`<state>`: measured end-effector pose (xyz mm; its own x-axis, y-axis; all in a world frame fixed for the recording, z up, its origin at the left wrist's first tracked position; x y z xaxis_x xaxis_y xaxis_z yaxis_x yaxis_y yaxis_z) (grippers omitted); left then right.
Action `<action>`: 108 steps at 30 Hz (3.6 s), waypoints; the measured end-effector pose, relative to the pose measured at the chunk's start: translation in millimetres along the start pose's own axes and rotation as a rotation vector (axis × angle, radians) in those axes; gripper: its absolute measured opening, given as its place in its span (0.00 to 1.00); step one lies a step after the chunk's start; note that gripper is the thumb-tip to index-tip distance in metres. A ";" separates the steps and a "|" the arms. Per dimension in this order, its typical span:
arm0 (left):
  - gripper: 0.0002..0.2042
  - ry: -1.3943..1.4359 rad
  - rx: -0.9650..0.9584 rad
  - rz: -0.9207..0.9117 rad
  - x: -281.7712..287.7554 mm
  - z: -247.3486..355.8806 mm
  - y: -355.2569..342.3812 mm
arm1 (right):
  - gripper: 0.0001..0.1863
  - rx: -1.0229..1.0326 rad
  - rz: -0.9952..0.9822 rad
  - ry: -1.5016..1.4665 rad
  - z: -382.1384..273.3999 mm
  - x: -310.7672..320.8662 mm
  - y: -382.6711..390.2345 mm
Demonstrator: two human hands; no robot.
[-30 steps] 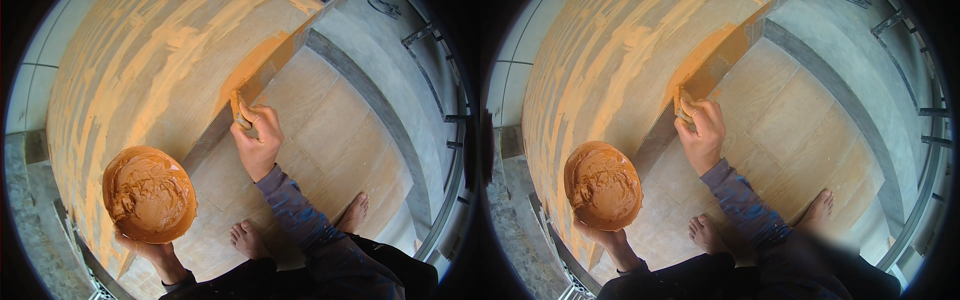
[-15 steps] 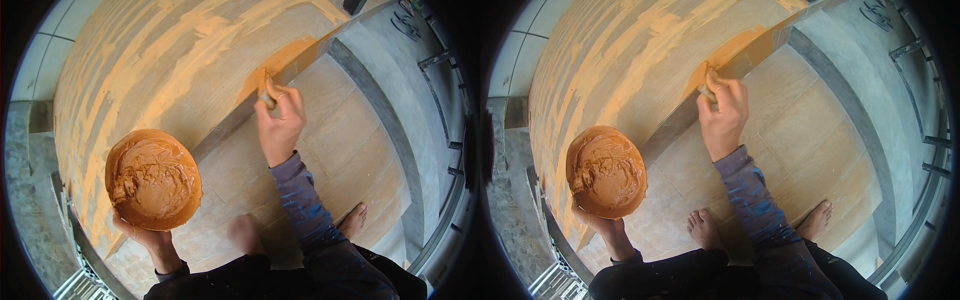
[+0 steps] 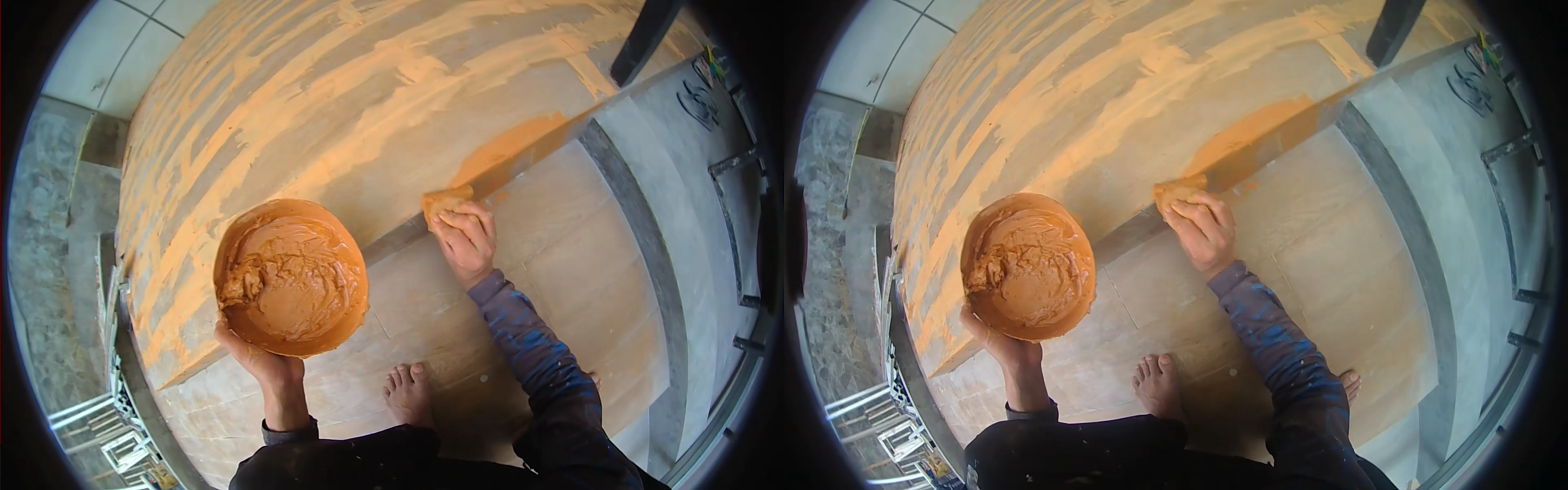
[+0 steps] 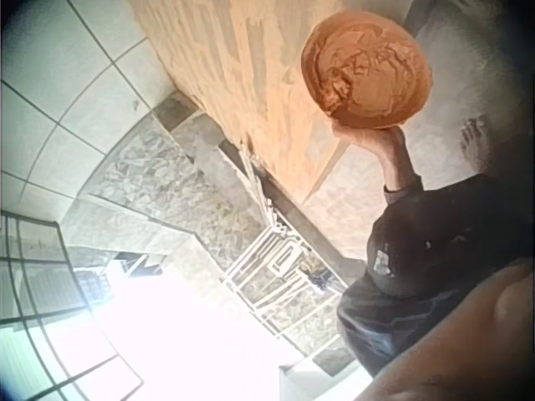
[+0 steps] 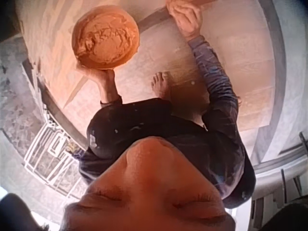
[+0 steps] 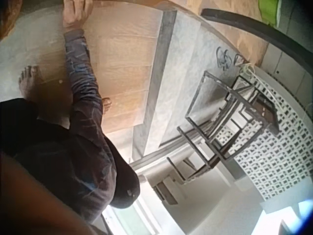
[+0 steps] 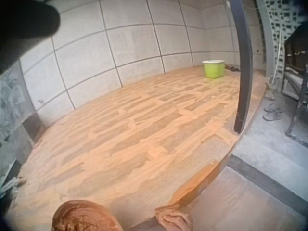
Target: The person applies a brown grout mixture to the gaps between floor tiles using a small rectangular tool and their hands, smoothing the material along the tile edges and corners.
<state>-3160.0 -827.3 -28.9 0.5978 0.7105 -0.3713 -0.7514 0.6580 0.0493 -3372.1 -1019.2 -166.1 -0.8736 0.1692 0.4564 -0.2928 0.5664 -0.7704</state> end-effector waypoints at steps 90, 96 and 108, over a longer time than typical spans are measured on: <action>0.28 -0.088 -0.001 0.187 33.6 -47.4 -10.6 | 0.15 -0.390 0.003 -0.251 -7.0 -62.5 103.6; 0.28 -0.121 -0.020 0.172 0.6 -40.2 9.8 | 0.17 -0.499 0.224 -0.195 -17.9 -31.9 38.2; 0.32 -0.188 -0.029 0.134 4.9 -59.4 -5.9 | 0.19 -0.352 -0.277 -0.087 4.5 15.3 -9.5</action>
<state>-3169.3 -842.6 -86.1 0.5314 0.8270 -0.1837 -0.8338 0.5489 0.0589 -3384.4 -1025.6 -153.8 -0.8146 -0.0870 0.5735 -0.3831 0.8231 -0.4193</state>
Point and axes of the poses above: each hand's wrist, its own y-axis away from the middle knuckle, its own x-axis out of the back of the hand, z = x × y, the point moved 1 cm from there along -y, towards the middle knuckle, and after that the axes turned 12 degrees about -z, right-handed, at the moved point
